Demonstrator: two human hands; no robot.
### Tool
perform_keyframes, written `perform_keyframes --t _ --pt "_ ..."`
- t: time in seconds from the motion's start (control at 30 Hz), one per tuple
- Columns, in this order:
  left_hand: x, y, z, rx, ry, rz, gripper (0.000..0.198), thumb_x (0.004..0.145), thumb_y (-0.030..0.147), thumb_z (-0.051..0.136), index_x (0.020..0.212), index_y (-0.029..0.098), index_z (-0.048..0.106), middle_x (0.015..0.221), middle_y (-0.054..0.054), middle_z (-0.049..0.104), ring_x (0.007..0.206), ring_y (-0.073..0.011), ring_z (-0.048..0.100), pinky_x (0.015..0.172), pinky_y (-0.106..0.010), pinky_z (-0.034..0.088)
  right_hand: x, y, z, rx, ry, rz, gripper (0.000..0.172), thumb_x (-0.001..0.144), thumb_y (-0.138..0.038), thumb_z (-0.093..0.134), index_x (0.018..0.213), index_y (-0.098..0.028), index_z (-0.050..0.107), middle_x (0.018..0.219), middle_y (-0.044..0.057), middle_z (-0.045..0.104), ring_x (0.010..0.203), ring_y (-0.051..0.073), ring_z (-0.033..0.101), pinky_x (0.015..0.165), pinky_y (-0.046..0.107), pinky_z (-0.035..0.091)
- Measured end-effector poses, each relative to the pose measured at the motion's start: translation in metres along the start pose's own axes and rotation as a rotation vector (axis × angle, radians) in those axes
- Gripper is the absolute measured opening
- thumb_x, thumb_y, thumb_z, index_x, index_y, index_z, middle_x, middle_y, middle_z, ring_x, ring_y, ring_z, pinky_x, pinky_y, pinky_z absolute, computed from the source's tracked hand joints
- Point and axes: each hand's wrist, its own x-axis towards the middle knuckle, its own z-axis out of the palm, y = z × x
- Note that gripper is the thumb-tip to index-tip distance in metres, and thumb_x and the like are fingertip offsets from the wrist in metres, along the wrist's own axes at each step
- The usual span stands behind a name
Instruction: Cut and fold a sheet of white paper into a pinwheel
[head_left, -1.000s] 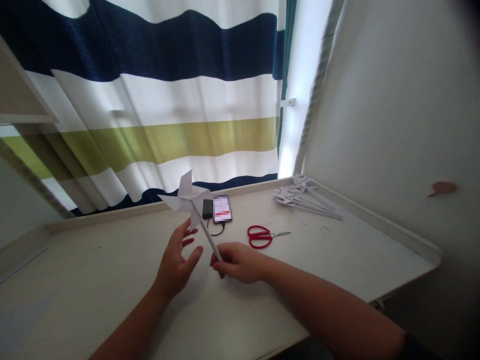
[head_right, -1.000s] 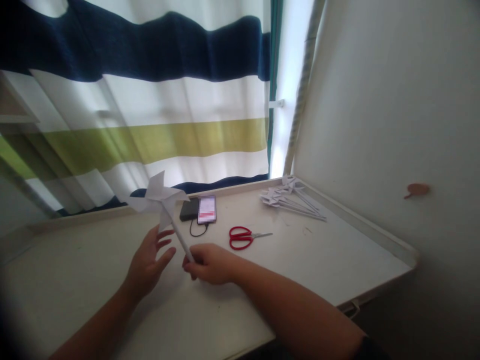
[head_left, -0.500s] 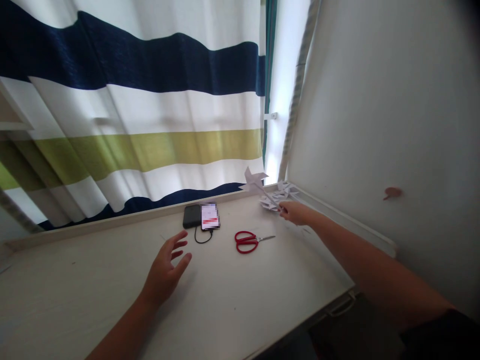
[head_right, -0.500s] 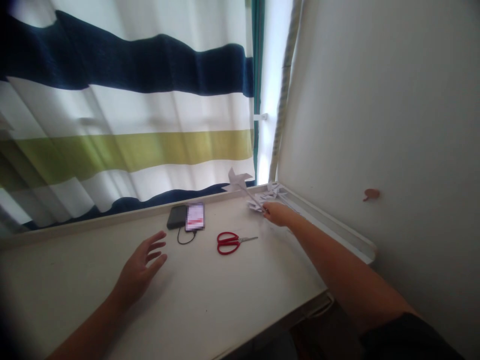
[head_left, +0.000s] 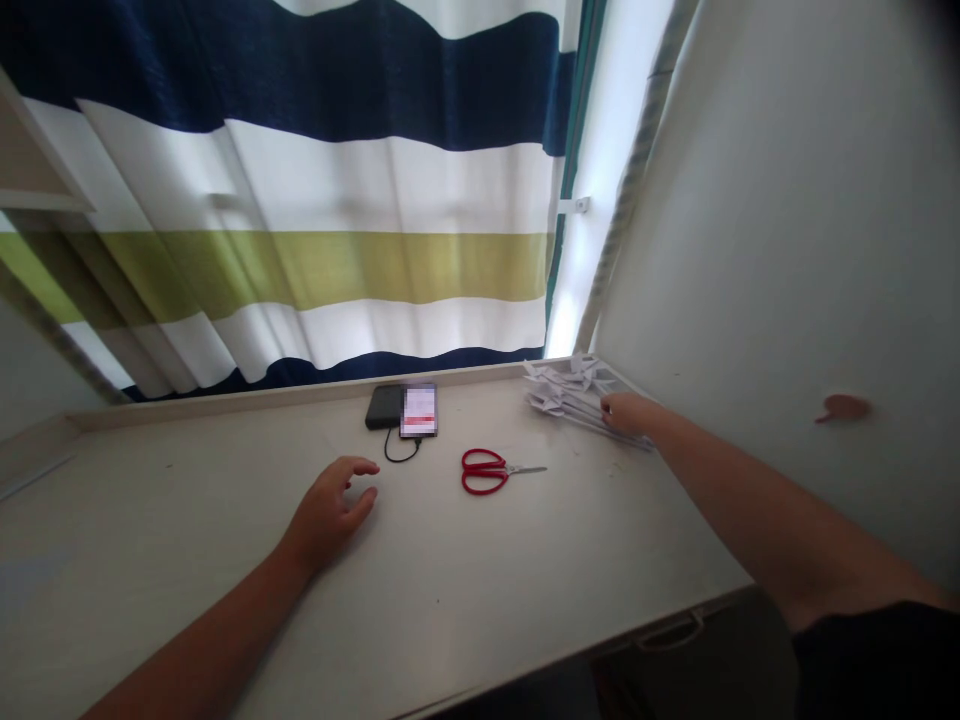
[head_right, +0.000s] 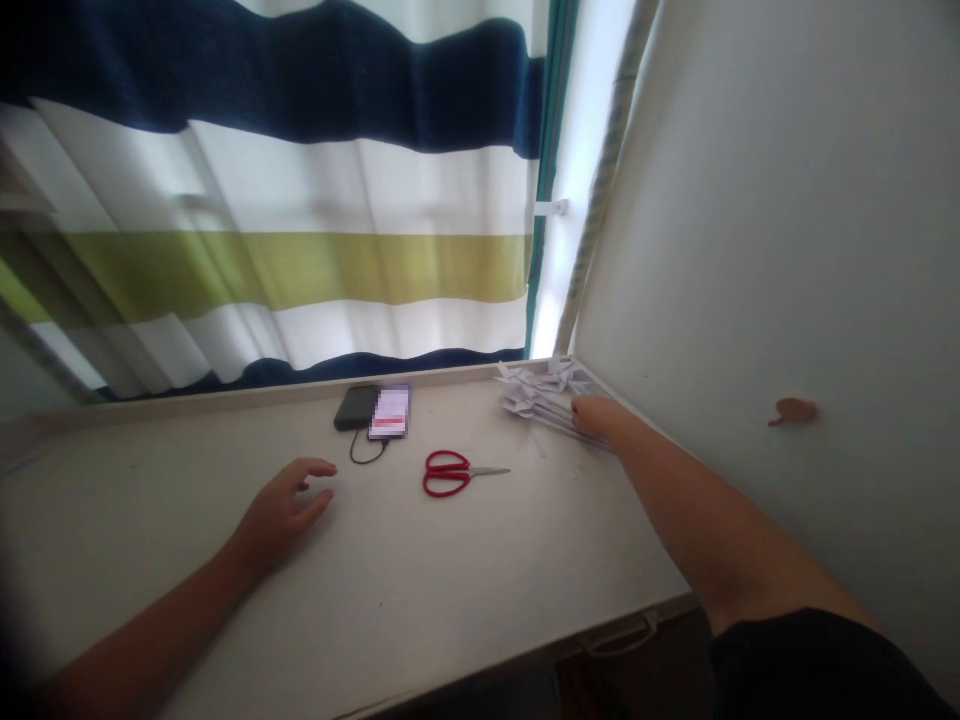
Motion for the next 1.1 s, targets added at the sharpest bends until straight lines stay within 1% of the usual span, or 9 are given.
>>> perform_keyframes --t 0.27,0.37,0.43,0.53,0.63,0.73,0.87,1.0,1.1 --pt "0.0 0.014 0.003 0.049 -0.032 0.067 0.011 0.079 0.018 0.051 0.085 0.019 0.06 0.091 -0.005 0.064 0.089 -0.0214 0.058 0.085 -0.036 0.046 -0.014 0.01 -0.002 0.012 0.072 -0.011 0.032 0.092 -0.033 0.056 0.119 -0.016 0.056 0.119 0.009 0.059 0.099 0.021 0.061 0.083 0.042 0.052" --pt "0.0 0.02 0.006 0.074 -0.064 0.068 0.01 0.076 0.014 0.053 0.081 0.018 0.06 0.088 -0.005 0.065 0.087 -0.0201 0.059 0.084 -0.033 0.047 -0.03 -0.006 -0.004 0.059 0.131 -0.057 0.028 0.093 -0.032 0.048 0.099 -0.009 0.063 0.095 0.015 0.066 0.083 0.024 0.063 0.073 0.037 0.049" --pt "0.0 0.024 0.009 0.091 -0.077 0.054 0.01 0.075 0.014 0.055 0.081 0.018 0.062 0.088 -0.005 0.065 0.086 -0.0196 0.059 0.084 -0.032 0.047 -0.046 -0.034 -0.002 0.102 0.15 -0.148 0.027 0.093 -0.034 0.045 0.096 -0.014 0.063 0.089 0.012 0.067 0.076 0.023 0.063 0.067 0.034 0.046" --pt "-0.001 0.023 0.011 0.12 -0.08 0.013 0.01 0.075 0.015 0.057 0.082 0.019 0.064 0.093 -0.006 0.066 0.093 -0.0202 0.059 0.09 -0.033 0.046 -0.079 -0.095 0.006 0.149 0.138 -0.338 0.026 0.09 -0.042 0.046 0.095 -0.022 0.062 0.088 0.005 0.068 0.072 0.02 0.062 0.062 0.031 0.043" --pt "0.0 0.01 0.009 0.165 -0.035 -0.069 0.02 0.08 0.019 0.057 0.098 0.016 0.065 0.111 -0.01 0.064 0.108 -0.0238 0.055 0.101 -0.039 0.041 -0.115 -0.162 0.014 0.259 0.143 -0.597 0.021 0.089 -0.038 0.046 0.093 -0.023 0.06 0.087 0.005 0.067 0.072 0.019 0.06 0.065 0.031 0.041" --pt "-0.002 -0.007 0.003 0.192 -0.041 -0.129 0.026 0.086 0.022 0.056 0.11 0.014 0.062 0.119 -0.014 0.061 0.112 -0.0246 0.055 0.102 -0.043 0.041 -0.137 -0.219 0.017 0.319 0.117 -0.773 0.017 0.088 -0.033 0.045 0.087 -0.022 0.058 0.083 0.005 0.064 0.071 0.019 0.058 0.063 0.03 0.039" --pt "-0.009 -0.015 -0.003 0.196 -0.095 -0.102 0.028 0.091 0.031 0.055 0.115 0.015 0.059 0.123 -0.01 0.059 0.112 -0.0227 0.057 0.097 -0.046 0.046 -0.139 -0.273 0.016 0.324 0.138 -0.843 0.013 0.086 -0.031 0.046 0.086 -0.021 0.055 0.082 0.004 0.062 0.068 0.019 0.057 0.062 0.03 0.037" --pt "-0.018 -0.021 -0.011 0.235 -0.123 -0.078 0.029 0.087 0.026 0.06 0.115 0.019 0.062 0.122 -0.005 0.062 0.114 -0.016 0.055 0.103 -0.028 0.043 -0.133 -0.315 0.024 0.324 0.161 -0.868 0.013 0.086 -0.032 0.045 0.086 -0.021 0.052 0.077 0.004 0.06 0.065 0.019 0.055 0.06 0.03 0.035" --pt "-0.026 -0.048 -0.036 0.302 -0.106 -0.143 0.031 0.089 0.03 0.059 0.117 0.018 0.059 0.126 -0.007 0.058 0.112 -0.0198 0.056 0.098 -0.038 0.047 -0.133 -0.342 0.035 0.338 0.184 -0.863 0.018 0.089 -0.036 0.041 0.08 -0.022 0.048 0.071 0.002 0.058 0.063 0.018 0.054 0.058 0.03 0.034"
